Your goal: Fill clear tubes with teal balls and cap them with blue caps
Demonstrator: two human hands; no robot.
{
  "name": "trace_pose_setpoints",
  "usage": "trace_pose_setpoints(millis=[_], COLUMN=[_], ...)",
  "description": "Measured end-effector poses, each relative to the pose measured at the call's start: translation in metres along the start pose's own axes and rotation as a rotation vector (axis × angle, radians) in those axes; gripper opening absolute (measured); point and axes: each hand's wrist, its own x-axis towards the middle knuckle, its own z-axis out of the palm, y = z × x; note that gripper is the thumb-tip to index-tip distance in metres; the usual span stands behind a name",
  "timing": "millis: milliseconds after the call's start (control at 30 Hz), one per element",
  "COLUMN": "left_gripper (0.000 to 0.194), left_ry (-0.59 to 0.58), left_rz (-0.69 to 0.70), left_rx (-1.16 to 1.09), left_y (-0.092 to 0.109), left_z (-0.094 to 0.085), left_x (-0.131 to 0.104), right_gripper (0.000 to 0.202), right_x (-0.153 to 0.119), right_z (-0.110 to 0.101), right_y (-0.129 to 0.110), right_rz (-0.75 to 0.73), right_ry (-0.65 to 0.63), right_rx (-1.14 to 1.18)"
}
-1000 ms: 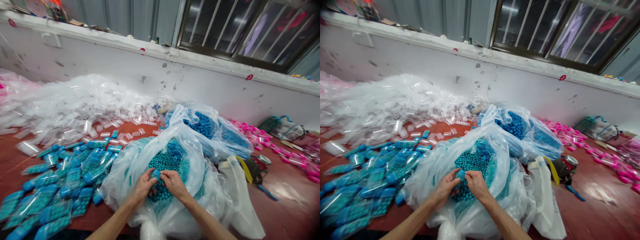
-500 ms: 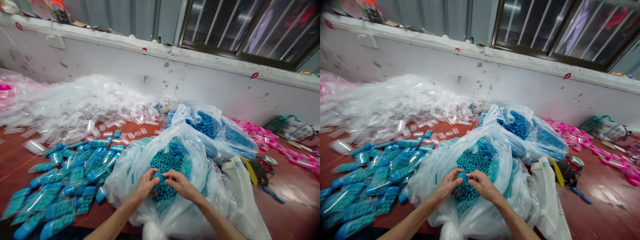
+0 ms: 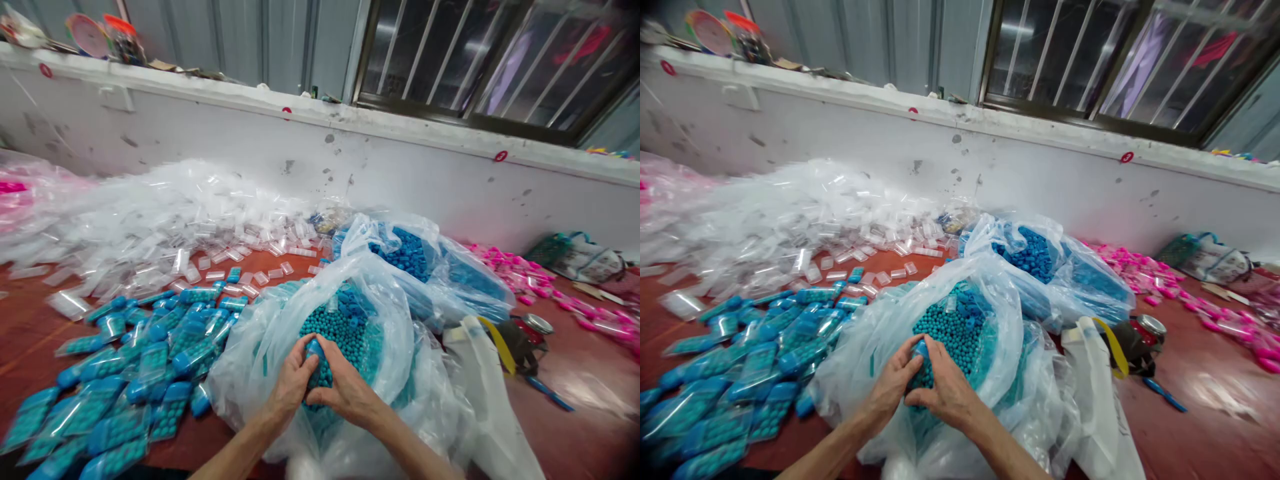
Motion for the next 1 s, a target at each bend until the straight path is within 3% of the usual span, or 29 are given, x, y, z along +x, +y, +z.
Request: trace_pose_setpoints(millis=[100, 200, 300, 400, 500, 667, 733, 800, 900, 1000], left_gripper=[0.038, 0.034, 0.034, 0.031, 0.025, 0.036, 0.045, 0.050, 0.056, 0.059], left_ry=[-0.052, -0.016, 0.038, 0.038, 0.049, 0.084, 0.209, 0.410, 0.736, 0.955], left_rz=[0.043, 0.017, 0.007, 0.020, 0.080, 0.075, 0.093, 0.204, 0.352, 0.569], left_rx=[-0.015, -0.038, 0.002, 0.098, 0.228, 0.329, 0.391, 0.526, 0.936, 1.270], left_y=[0.004, 0.004, 0.002, 0.000, -0.002, 0.022, 0.043, 0.067, 0.093, 0.096], left_z=[0.002, 0.006, 0.009, 0.009, 0.007, -0.016, -0.040, -0.071, -0.112, -0.121], left_x=[-0.003, -0.005, -0.004, -0.002, -0.002, -0.016, -0.023, -0.026, -0.023, -0.019], right_gripper=[0.076, 0.061, 0.062, 0.067, 0.070, 0.083, 0.077, 0.056, 0.030, 0.030], right_x=[0.000, 0.000, -0.001, -0.002, -0.004, 0.001, 0.009, 0.023, 0.051, 0.080], right_z=[0.009, 0.019, 0.027, 0.032, 0.031, 0.006, -0.006, -0.012, -0.008, 0.010], right_y=[0.000, 0.000, 0.005, 0.010, 0.009, 0.000, 0.003, 0.009, 0.017, 0.016], right_rz=[-0.007, -0.104, -0.167, -0.130, -0.041, 0.099, 0.104, 0.073, 0.098, 0.146], right_ry=[0.085, 0.231, 0.329, 0.340, 0.257, -0.142, -0.183, -0.166, -0.156, -0.118], right_rx=[-0.059, -0.192, -0.311, -0.349, -0.296, 0.049, 0.022, -0.153, -0.406, -0.505])
